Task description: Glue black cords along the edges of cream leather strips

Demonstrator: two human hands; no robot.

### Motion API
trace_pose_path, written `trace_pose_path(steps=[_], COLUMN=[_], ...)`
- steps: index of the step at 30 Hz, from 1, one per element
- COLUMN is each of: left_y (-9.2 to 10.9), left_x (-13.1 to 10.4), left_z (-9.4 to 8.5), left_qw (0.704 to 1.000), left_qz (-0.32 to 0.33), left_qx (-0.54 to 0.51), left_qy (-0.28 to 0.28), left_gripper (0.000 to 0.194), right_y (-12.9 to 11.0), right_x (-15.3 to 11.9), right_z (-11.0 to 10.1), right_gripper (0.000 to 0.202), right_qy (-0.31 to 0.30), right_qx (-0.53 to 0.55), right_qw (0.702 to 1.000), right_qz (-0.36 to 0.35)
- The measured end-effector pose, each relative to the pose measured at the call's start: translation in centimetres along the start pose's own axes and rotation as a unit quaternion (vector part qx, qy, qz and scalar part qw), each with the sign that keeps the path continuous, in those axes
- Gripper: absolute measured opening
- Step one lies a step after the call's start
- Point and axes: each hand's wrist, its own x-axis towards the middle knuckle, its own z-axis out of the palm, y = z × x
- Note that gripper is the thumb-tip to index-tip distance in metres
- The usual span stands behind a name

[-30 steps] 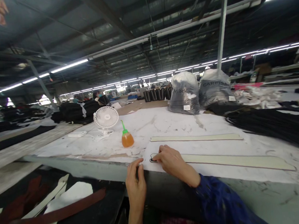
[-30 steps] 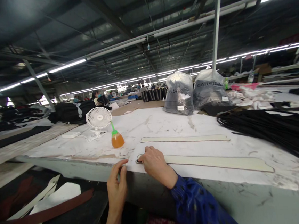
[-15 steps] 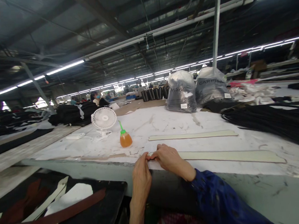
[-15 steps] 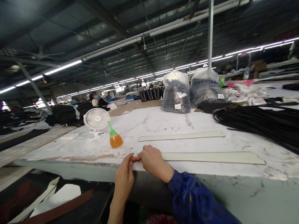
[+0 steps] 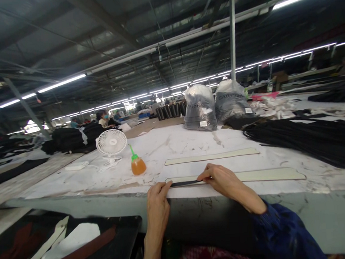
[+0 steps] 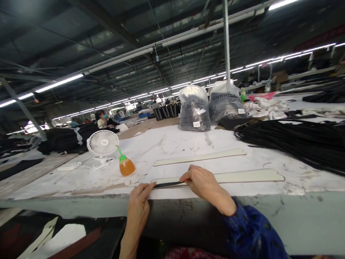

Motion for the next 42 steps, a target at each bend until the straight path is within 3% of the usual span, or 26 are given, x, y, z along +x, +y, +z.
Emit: trace_pose_path(steps=[5, 19, 24, 27, 29, 31, 33, 34, 38, 42], left_y=[-0.8, -0.9, -0.3, -0.4, -0.7, -0.7, 0.1, 0.9, 5.3, 7.8], left_x=[0.0, -0.2, 0.3, 0.9, 1.2, 1.5, 1.8, 1.9, 2.8, 3.2], left_z=[0.0, 0.2, 0.0, -0.9, -1.7, -2.3, -2.4, -2.2, 0.0, 2.2], left_qw=[0.998, 0.995, 0.997, 0.999, 0.996, 0.987, 0.978, 0.977, 0.974, 0.980], left_qz=[0.038, 0.038, 0.022, 0.003, -0.039, -0.097, -0.123, -0.117, -0.035, 0.011], left_qx=[0.039, 0.081, 0.064, -0.006, -0.077, -0.117, -0.137, -0.152, -0.221, -0.173], left_qy=[-0.018, -0.037, -0.042, -0.048, -0.014, 0.060, 0.102, 0.094, -0.028, -0.101], left_gripper=[0.053, 0.056, 0.053, 0.050, 0.043, 0.036, 0.031, 0.030, 0.037, 0.043], right_y=[0.4, 0.8, 0.6, 0.4, 0.4, 0.4, 0.4, 0.4, 0.0, 0.5], right_x=[0.1, 0.3, 0.3, 0.4, 0.4, 0.5, 0.6, 0.6, 0.4, -0.4], right_z=[1.1, 1.8, 1.6, 1.3, 1.3, 1.2, 1.2, 1.2, 1.1, 0.3], right_gripper=[0.035, 0.037, 0.037, 0.037, 0.038, 0.038, 0.038, 0.038, 0.036, 0.037], right_qy=[0.016, 0.009, -0.002, -0.008, -0.013, -0.017, -0.018, -0.018, -0.013, -0.013], right_qx=[-0.002, -0.019, -0.033, -0.047, -0.051, -0.047, -0.045, -0.047, -0.057, -0.039], right_qw=[1.000, 1.000, 0.999, 0.999, 0.999, 0.999, 0.999, 0.999, 0.998, 0.999], right_qz=[0.000, 0.007, 0.009, 0.001, -0.001, 0.000, 0.000, 0.000, -0.004, -0.026])
